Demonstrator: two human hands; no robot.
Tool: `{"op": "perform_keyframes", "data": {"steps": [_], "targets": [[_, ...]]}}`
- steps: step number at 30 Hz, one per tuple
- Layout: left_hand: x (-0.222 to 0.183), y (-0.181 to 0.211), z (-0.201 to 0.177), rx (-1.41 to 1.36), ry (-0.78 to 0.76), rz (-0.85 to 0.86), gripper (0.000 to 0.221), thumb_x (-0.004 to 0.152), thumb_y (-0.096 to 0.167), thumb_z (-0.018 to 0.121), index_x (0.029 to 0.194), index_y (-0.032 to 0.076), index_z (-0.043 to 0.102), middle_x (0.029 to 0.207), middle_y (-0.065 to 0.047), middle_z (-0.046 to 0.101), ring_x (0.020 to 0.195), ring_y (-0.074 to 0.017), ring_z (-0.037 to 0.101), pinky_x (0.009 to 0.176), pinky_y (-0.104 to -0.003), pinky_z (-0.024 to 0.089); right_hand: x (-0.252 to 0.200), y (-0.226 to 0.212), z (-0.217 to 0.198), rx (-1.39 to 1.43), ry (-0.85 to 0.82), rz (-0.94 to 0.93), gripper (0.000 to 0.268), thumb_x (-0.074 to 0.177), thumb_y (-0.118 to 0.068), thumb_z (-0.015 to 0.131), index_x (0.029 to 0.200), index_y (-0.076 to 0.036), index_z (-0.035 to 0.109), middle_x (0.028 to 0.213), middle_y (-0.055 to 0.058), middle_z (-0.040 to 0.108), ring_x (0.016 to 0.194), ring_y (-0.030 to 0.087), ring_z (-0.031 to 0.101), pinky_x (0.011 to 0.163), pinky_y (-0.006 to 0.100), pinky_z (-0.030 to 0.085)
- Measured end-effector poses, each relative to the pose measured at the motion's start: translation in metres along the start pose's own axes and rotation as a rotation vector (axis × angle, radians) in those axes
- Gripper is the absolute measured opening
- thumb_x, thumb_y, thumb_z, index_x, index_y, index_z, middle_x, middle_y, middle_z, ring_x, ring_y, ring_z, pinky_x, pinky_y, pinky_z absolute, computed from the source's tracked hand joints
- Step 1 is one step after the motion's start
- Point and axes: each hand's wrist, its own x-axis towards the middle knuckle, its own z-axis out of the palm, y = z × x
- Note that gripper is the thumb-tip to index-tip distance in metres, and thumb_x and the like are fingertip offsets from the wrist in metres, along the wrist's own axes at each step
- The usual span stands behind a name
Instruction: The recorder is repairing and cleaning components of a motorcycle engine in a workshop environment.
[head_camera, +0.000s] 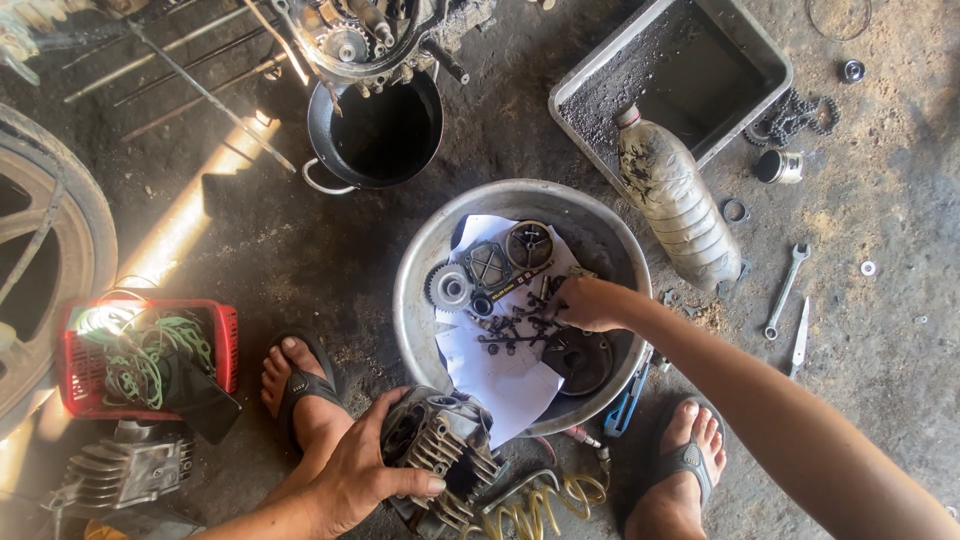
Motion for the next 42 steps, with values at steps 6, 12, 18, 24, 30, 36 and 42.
{"op": "perform_keyframes", "data": {"steps": [6,12,18,24,30,36,42], "targets": [[0.001,-0.002,0.000,-0.003,0.003,-0.004,0.120,0.048,0.045,0.082,0.149,0.004,0.030,0.126,-0.015,0.065,0.119,-0.0238,0.064,0.105,-0.036,0.050,-0.003,-0.003,-0.013,0.029,0.242,0.126,0.032,0.103,-0.030,0.054,0.123,-0.014,0.073,0.087,0.016,0.077,0.068,0.025,0.075,0.065,0.037,0.064],[-0.002,0.003,0.001,-0.001,-0.006,0.011,0.117,0.048,0.045,0.081,0.147,0.004,0.036,0.124,-0.014,0.066,0.118,-0.0238,0.064,0.104,-0.036,0.051,-0.002,-0.002,-0.013,0.082,0.241,0.211,0.031,0.099,-0.027,0.059,0.123,-0.014,0.072,0.090,0.017,0.077,0.074,0.026,0.075,0.069,0.039,0.063],[-0.002,0.004,0.000,-0.028,-0.010,-0.041,0.125,0.048,0.044,0.082,0.155,0.007,0.030,0.127,-0.015,0.064,0.120,-0.0247,0.064,0.105,-0.037,0.051,-0.010,-0.011,-0.015,0.627,0.060,0.126,0.022,0.096,-0.014,0.067,0.112,-0.006,0.079,0.083,0.015,0.069,0.068,0.020,0.065,0.066,0.039,0.054],[-0.003,0.007,0.000,-0.054,-0.008,-0.064,0.123,0.047,0.043,0.083,0.151,0.006,0.029,0.129,-0.015,0.064,0.124,-0.0250,0.062,0.108,-0.038,0.049,-0.031,-0.043,-0.044,1.039,0.013,-0.094,0.028,0.089,-0.007,0.064,0.116,0.000,0.067,0.093,0.008,0.077,0.079,0.018,0.077,0.074,0.032,0.063],[-0.005,0.011,0.002,-0.069,-0.008,-0.077,0.127,0.045,0.040,0.084,0.155,0.008,0.028,0.129,-0.015,0.064,0.123,-0.0246,0.062,0.108,-0.037,0.049,-0.047,-0.067,-0.055,1.114,-0.045,-0.147,0.037,0.093,-0.033,0.065,0.105,0.002,0.066,0.083,0.012,0.077,0.065,0.018,0.073,0.057,0.031,0.061],[0.000,-0.003,0.002,-0.064,0.021,0.015,0.119,0.046,0.039,0.084,0.148,0.002,0.034,0.127,-0.017,0.064,0.119,-0.0258,0.063,0.104,-0.038,0.051,-0.049,-0.072,-0.032,1.020,0.063,-0.167,0.037,0.097,-0.038,0.070,0.098,-0.001,0.072,0.066,0.003,0.055,0.053,0.009,0.050,0.045,0.026,0.043],[-0.009,0.013,0.005,-0.054,0.056,0.028,0.115,0.046,0.039,0.084,0.147,0.007,0.039,0.128,-0.012,0.063,0.120,-0.0222,0.062,0.104,-0.035,0.049,-0.123,-0.127,-0.058,0.680,0.141,-0.150,0.031,0.093,-0.036,0.065,0.105,-0.009,0.075,0.075,0.000,0.072,0.063,0.007,0.064,0.055,0.026,0.056]]}}
